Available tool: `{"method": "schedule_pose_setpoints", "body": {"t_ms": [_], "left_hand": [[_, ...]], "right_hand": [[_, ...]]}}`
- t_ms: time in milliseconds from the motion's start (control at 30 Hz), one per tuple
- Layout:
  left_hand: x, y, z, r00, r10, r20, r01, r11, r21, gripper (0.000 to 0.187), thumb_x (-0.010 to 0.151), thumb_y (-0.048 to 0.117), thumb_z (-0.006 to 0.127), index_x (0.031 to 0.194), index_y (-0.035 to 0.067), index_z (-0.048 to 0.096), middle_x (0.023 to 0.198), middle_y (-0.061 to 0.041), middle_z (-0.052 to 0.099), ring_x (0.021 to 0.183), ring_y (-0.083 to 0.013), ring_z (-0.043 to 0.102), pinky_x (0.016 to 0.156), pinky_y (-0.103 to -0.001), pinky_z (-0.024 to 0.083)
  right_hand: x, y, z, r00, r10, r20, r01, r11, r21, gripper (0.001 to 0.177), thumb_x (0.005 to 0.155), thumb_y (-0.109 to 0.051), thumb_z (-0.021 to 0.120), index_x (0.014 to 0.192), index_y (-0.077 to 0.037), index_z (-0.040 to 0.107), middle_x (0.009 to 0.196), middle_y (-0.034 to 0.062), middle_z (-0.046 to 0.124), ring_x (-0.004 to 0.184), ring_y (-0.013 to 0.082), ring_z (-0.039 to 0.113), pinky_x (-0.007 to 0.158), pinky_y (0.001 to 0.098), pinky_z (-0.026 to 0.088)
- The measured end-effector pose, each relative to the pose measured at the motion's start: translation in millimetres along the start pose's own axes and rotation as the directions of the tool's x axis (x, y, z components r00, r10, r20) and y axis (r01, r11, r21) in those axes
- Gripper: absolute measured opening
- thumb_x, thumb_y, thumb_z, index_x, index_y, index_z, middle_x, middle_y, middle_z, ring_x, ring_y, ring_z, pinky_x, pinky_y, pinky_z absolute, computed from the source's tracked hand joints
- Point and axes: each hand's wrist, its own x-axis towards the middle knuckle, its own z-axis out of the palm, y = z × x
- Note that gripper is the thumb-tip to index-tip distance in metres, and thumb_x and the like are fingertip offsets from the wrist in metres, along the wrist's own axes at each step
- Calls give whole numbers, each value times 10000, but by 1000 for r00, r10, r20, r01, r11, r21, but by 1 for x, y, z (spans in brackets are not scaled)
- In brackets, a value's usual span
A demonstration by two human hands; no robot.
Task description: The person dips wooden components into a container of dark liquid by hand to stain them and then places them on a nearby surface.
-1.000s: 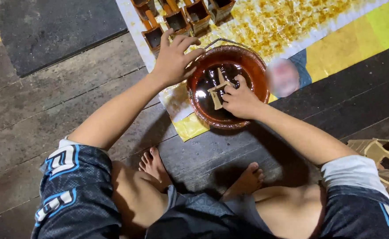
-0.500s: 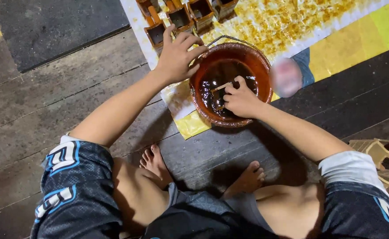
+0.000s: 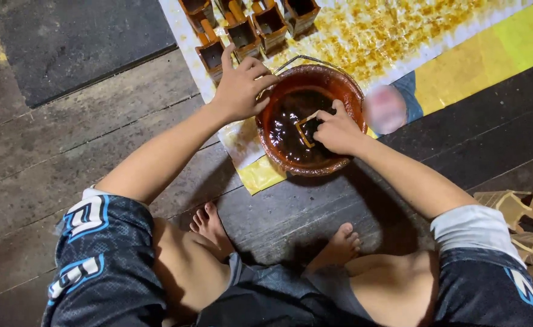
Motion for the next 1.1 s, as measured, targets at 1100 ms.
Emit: {"method": "schedule_pose_setpoints", "body": {"t_ms": [1100], "left_hand": [[15, 18, 5, 971, -96, 219, 104, 994, -26, 399, 854, 458, 786, 1182, 232, 767, 1126, -13, 747, 1150, -264, 605, 1080, -821, 159]], "right_hand": [[-16, 25, 20, 862, 463, -208, -225, 716, 661, 236, 878, -436, 781, 1028, -258, 820, 1062, -49, 762, 1151, 170, 580, 958, 463, 210]]}}
